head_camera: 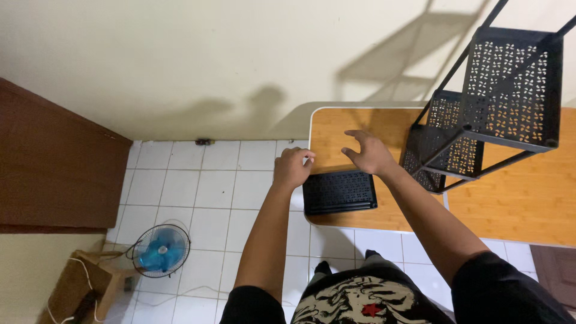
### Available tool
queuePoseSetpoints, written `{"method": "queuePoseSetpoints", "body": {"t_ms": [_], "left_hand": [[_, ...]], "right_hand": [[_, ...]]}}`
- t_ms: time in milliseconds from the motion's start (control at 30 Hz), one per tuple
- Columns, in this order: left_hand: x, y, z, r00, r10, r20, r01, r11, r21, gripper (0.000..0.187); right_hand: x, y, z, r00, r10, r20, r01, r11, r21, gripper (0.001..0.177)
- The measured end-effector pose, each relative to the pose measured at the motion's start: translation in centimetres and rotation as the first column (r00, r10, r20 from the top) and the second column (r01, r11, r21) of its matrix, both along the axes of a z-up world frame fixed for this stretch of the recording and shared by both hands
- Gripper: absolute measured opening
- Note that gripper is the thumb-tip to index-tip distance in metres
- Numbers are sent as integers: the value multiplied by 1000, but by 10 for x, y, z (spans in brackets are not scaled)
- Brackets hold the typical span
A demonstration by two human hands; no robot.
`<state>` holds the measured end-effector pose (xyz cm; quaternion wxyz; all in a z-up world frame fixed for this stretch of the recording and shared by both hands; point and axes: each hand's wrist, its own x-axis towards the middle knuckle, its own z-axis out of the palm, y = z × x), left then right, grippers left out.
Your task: The person assembles a black metal plant stand by inserting four vertical poles into the perforated shelves and securing them with small fasteners. The person handles the shelves and poles by hand, tightening each connection before placing the stand upright on the table.
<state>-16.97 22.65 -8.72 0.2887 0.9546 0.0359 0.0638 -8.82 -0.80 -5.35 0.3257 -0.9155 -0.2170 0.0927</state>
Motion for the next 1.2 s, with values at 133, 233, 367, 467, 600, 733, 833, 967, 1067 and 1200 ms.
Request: {"method": "queuePoseSetpoints", "body": {"t_ms": [133,233,367,467,600,733,833,967,1067,1200], "left_hand": [[-2,-8,-12,997,21,-70,-22,1000,-15,11],[-5,-14,-23,996,21,-83,-22,1000,-18,15],[-15,-21,-40,994,37,-105,-43,997,-59,23],[-20,-25,-51,988,44,-147,-52,997,-53,29],[-27,-32,-67,978,48,-201,-53,998,-17,33],[-38,-37,-84,978,44,-205,-49,999,-23,29],[-44,-42,-101,975,46,-219,-51,999,-18,26],[-52,-48,-123,975,26,-220,-27,1000,0,22],[-57,-50,-139,974,13,-224,-10,1000,14,21],[-63,-55,-163,974,23,-225,-21,1000,11,19]], "right_hand": [[1,-7,-14,999,1,-55,-1,1000,4,58],[2,-11,-28,998,12,-62,-14,1000,-26,57],[-1,-18,-47,996,45,-73,-46,999,1,54],[-6,-22,-60,994,40,-97,-37,999,37,56],[-11,-26,-80,989,41,-140,-37,999,31,55],[-20,-32,-102,994,72,-85,-70,997,22,51],[-26,-38,-124,994,98,-47,-95,994,53,50],[-36,-45,-153,990,77,-119,-68,995,76,50],[-42,-48,-173,993,93,-73,-86,992,96,51],[-51,-52,-198,994,71,-83,-62,993,101,49]]}}
